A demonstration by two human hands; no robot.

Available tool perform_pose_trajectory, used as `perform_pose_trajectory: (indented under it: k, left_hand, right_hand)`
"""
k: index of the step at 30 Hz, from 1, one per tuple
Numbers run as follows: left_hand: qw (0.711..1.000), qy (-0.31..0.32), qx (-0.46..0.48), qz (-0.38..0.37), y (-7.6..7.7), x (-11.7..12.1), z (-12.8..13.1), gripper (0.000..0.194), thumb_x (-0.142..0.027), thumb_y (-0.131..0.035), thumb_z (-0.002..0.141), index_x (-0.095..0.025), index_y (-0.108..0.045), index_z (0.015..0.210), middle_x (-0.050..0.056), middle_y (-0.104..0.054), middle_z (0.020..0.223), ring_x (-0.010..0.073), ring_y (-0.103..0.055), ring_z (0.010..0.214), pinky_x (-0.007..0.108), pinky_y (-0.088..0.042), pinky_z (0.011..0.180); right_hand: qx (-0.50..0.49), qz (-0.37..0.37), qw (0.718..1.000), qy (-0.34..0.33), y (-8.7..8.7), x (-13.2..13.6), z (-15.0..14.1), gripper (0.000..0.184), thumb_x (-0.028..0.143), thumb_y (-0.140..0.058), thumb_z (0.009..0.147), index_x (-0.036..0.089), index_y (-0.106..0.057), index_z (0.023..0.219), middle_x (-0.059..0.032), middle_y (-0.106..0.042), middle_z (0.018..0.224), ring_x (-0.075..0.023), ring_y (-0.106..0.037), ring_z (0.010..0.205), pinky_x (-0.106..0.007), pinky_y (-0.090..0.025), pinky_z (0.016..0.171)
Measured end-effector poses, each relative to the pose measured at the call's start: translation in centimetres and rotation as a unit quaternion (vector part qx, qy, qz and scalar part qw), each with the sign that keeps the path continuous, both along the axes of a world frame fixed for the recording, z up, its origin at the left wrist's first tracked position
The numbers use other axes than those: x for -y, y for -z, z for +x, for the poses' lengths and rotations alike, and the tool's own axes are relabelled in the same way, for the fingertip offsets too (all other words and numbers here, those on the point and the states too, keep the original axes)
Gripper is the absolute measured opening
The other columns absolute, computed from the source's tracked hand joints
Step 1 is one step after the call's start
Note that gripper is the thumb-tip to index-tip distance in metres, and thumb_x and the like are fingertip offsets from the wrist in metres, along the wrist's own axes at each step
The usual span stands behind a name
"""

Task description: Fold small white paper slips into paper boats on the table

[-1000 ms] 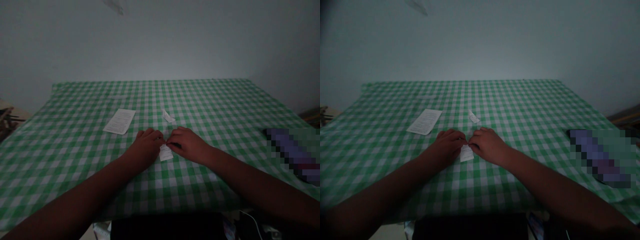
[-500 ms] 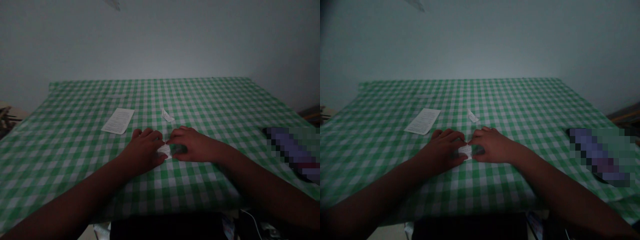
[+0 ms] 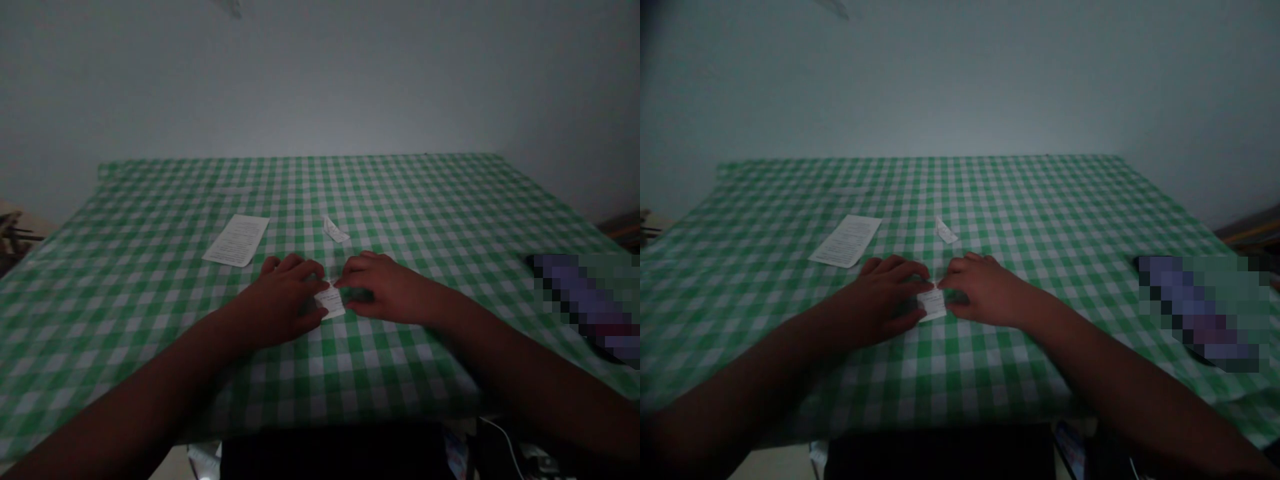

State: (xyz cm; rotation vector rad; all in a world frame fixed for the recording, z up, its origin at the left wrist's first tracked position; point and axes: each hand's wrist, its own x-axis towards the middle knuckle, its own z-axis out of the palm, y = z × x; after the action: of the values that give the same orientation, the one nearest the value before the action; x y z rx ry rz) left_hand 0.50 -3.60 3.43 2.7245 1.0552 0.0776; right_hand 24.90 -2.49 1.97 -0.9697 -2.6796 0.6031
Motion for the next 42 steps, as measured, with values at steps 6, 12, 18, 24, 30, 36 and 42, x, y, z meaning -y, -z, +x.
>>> perform_pose_trajectory:
  k: [6, 12, 18, 24, 30, 36, 42]
  left_hand:
    - [0.999, 0.008, -0.019, 0.026, 0.3, 0.0, 0.0, 0.035, -0.033, -0.059, 0.09, -0.028, -0.063, 0.124, 0.004, -0.059, 0.13, 0.0311, -0.048, 0.119, 0.048, -0.034, 0.092]
    - [0.997, 0.013, -0.013, 0.07, 0.6, 0.3, 0.3, 0.025, -0.035, -0.064, 0.088, -0.023, -0.066, 0.11, 0.004, -0.061, 0.133, 0.0306, -0.048, 0.122, 0.052, -0.028, 0.098]
    - [0.997, 0.003, -0.027, 0.067, 0.8, 0.2, 1.0, 0.025, -0.042, -0.065, 0.089, -0.018, -0.064, 0.095, 0.006, -0.067, 0.113, 0.0265, -0.057, 0.108, 0.048, -0.032, 0.093]
    - [0.999, -0.019, -0.017, 0.04, 0.8, 0.4, 0.9, 0.021, -0.037, -0.064, 0.09, -0.021, -0.064, 0.104, 0.005, -0.068, 0.11, 0.0253, -0.061, 0.104, 0.05, -0.031, 0.095]
    - [0.998, -0.037, -0.042, 0.02, -0.3, 1.8, 0.8, 0.026, -0.032, -0.067, 0.087, -0.021, -0.066, 0.111, 0.007, -0.07, 0.117, 0.0291, -0.061, 0.108, 0.062, -0.023, 0.103]
    - [0.998, -0.05, -0.039, 0.011, -0.6, 1.8, 0.5, 0.028, -0.03, -0.066, 0.085, -0.024, -0.066, 0.113, 0.006, -0.069, 0.124, 0.0302, -0.06, 0.113, 0.062, -0.024, 0.104]
    - [0.999, -0.021, -0.035, 0.006, -0.4, 1.4, -0.5, 0.031, -0.019, -0.06, 0.087, -0.027, -0.064, 0.117, 0.003, -0.067, 0.128, 0.0295, -0.059, 0.116, 0.061, -0.023, 0.103]
  right_hand:
    - [-0.03, 0.021, 0.999, -0.019, -0.2, -0.2, -0.5, 0.015, 0.017, -0.057, 0.088, 0.019, -0.065, 0.075, 0.0004, -0.061, 0.074, -0.0153, -0.055, 0.076, -0.031, -0.039, 0.078]
    - [0.016, 0.061, 0.998, 0.011, -0.4, 0.3, -0.9, 0.023, 0.019, -0.057, 0.083, 0.018, -0.052, 0.06, 0.003, -0.052, 0.063, -0.0139, -0.049, 0.068, -0.031, -0.031, 0.072]
    - [0.028, 0.076, 0.997, 0.004, -0.2, 0.4, -1.1, 0.023, 0.022, -0.054, 0.088, 0.018, -0.057, 0.066, 0.0006, -0.057, 0.067, -0.0162, -0.051, 0.072, -0.033, -0.032, 0.073]
    - [0.077, 0.103, 0.991, -0.02, 0.5, 0.5, -1.0, 0.029, 0.023, -0.049, 0.096, 0.02, -0.067, 0.119, -0.0071, -0.065, 0.095, -0.0214, -0.056, 0.088, -0.036, -0.036, 0.078]
    - [0.182, 0.163, 0.97, -0.01, -0.2, 1.8, -1.3, 0.035, 0.024, -0.05, 0.097, 0.023, -0.063, 0.129, -0.0084, -0.066, 0.091, -0.0267, -0.057, 0.088, -0.039, -0.034, 0.073]
    - [0.207, 0.178, 0.962, 0.001, -1.0, 3.0, -1.2, 0.023, 0.023, -0.054, 0.094, 0.021, -0.069, 0.112, -0.0079, -0.068, 0.083, -0.0272, -0.055, 0.085, -0.041, -0.031, 0.071]
    - [0.208, 0.151, 0.966, 0.004, -1.7, 2.9, -0.7, 0.017, 0.022, -0.055, 0.093, 0.021, -0.071, 0.099, -0.0065, -0.067, 0.08, -0.0259, -0.055, 0.081, -0.04, -0.029, 0.07]
